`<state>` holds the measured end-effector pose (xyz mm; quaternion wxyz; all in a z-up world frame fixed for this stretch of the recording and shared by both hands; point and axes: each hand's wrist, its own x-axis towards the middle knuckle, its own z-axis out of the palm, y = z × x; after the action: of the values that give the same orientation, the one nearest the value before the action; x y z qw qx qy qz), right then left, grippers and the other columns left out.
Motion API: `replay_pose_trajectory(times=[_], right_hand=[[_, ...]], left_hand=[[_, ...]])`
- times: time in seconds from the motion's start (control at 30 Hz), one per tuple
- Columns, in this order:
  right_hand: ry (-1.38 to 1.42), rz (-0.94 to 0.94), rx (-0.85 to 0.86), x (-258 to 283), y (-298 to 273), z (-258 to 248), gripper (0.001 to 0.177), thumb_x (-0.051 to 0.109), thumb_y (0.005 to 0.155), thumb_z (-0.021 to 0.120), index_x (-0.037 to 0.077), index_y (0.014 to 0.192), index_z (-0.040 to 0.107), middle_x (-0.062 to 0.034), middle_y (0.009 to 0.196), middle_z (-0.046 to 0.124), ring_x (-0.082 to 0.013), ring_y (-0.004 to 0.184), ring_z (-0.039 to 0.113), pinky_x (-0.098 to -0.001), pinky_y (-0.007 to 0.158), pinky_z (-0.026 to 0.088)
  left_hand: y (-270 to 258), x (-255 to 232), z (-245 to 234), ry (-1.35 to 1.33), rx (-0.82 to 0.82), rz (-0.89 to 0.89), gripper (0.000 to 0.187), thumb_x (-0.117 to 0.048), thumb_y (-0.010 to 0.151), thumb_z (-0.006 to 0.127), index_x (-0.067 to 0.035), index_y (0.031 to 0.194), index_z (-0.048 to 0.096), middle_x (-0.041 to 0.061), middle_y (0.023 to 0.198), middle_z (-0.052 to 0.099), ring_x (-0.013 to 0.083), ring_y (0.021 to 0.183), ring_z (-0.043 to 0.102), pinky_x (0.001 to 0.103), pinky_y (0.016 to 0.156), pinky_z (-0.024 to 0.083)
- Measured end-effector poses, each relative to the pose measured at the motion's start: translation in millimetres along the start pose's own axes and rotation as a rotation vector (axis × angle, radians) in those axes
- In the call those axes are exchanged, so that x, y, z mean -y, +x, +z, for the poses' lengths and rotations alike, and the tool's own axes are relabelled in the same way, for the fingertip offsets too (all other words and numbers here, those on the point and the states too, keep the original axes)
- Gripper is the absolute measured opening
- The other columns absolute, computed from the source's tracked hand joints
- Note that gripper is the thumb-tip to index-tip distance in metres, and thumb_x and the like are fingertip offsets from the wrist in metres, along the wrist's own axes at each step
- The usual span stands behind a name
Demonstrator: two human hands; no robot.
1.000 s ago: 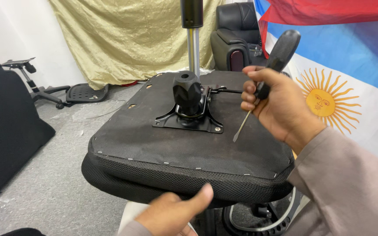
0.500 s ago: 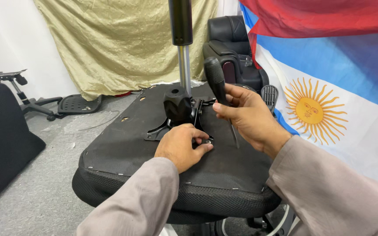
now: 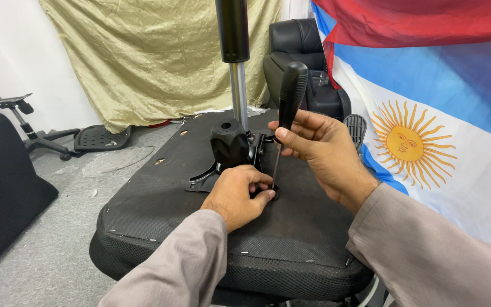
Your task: The person uses a screwdriver to fasten screws into the underside of an office chair seat, securing the central gas-lift mechanism and tilt lever to the seat base. The person works on multiple screw locations around the central column and lever, tightening each in turn.
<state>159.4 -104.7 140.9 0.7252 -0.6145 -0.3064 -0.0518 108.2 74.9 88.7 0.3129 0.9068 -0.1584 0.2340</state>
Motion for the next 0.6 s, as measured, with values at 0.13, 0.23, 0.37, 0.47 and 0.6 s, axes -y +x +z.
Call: replay_pose_trajectory(times=[0.13, 0.23, 0.37, 0.47, 0.6], right_hand=[[-0.057, -0.039, 0.001, 2.1, -0.4, 3.1, 0.031, 0.008, 0.087, 0.077, 0.004, 0.117, 0.073, -0.0059, 0.108, 0.079, -0.0096, 0.093, 0.072, -0.0264, 0.079, 0.058], [-0.15, -0.067, -0.025, 3.5, -1.2, 5.6, 0.034, 0.007, 0.084, 0.079, 0.004, 0.117, 0.074, -0.006, 0.105, 0.079, -0.0099, 0.09, 0.073, -0.0265, 0.077, 0.06], [-0.238, -0.08, -0.049, 5.9, -1.1, 10.3, 0.037, 0.005, 0.08, 0.082, 0.003, 0.116, 0.074, -0.0064, 0.102, 0.08, -0.0107, 0.086, 0.074, -0.0266, 0.072, 0.062], [-0.274, -0.091, -0.045, 6.5, -2.9, 14.4, 0.037, 0.006, 0.08, 0.082, 0.004, 0.116, 0.074, -0.0065, 0.102, 0.08, -0.0105, 0.085, 0.075, -0.0262, 0.071, 0.062], [-0.237, -0.112, -0.076, 6.8, -3.7, 20.0, 0.034, 0.005, 0.079, 0.083, 0.001, 0.111, 0.074, -0.0081, 0.098, 0.08, -0.0117, 0.083, 0.076, -0.0266, 0.068, 0.064]], left_hand=[[-0.9, 1.1, -2.5, -0.101, 0.006, -0.087, 0.028, -0.015, 0.078, 0.081, -0.009, 0.105, 0.08, 0.006, 0.086, 0.076, 0.0163, 0.077, 0.067, 0.029, 0.074, 0.056], [0.6, 2.8, -3.7, -0.231, 0.011, -0.14, 0.025, -0.014, 0.082, 0.077, -0.01, 0.107, 0.08, 0.006, 0.088, 0.08, 0.0124, 0.08, 0.072, 0.027, 0.077, 0.058], [5.6, 2.9, -2.7, -0.317, -0.001, -0.192, 0.024, -0.017, 0.085, 0.077, -0.011, 0.108, 0.08, 0.004, 0.093, 0.081, 0.0105, 0.085, 0.074, 0.026, 0.082, 0.058], [6.9, 2.7, -2.2, -0.346, 0.006, -0.214, 0.024, -0.019, 0.086, 0.076, -0.01, 0.108, 0.082, 0.004, 0.091, 0.082, 0.0131, 0.084, 0.074, 0.028, 0.08, 0.059], [5.6, 3.0, -1.4, -0.381, 0.0, -0.198, 0.026, -0.02, 0.085, 0.078, -0.008, 0.109, 0.08, 0.006, 0.091, 0.082, 0.0126, 0.084, 0.074, 0.029, 0.08, 0.059]])
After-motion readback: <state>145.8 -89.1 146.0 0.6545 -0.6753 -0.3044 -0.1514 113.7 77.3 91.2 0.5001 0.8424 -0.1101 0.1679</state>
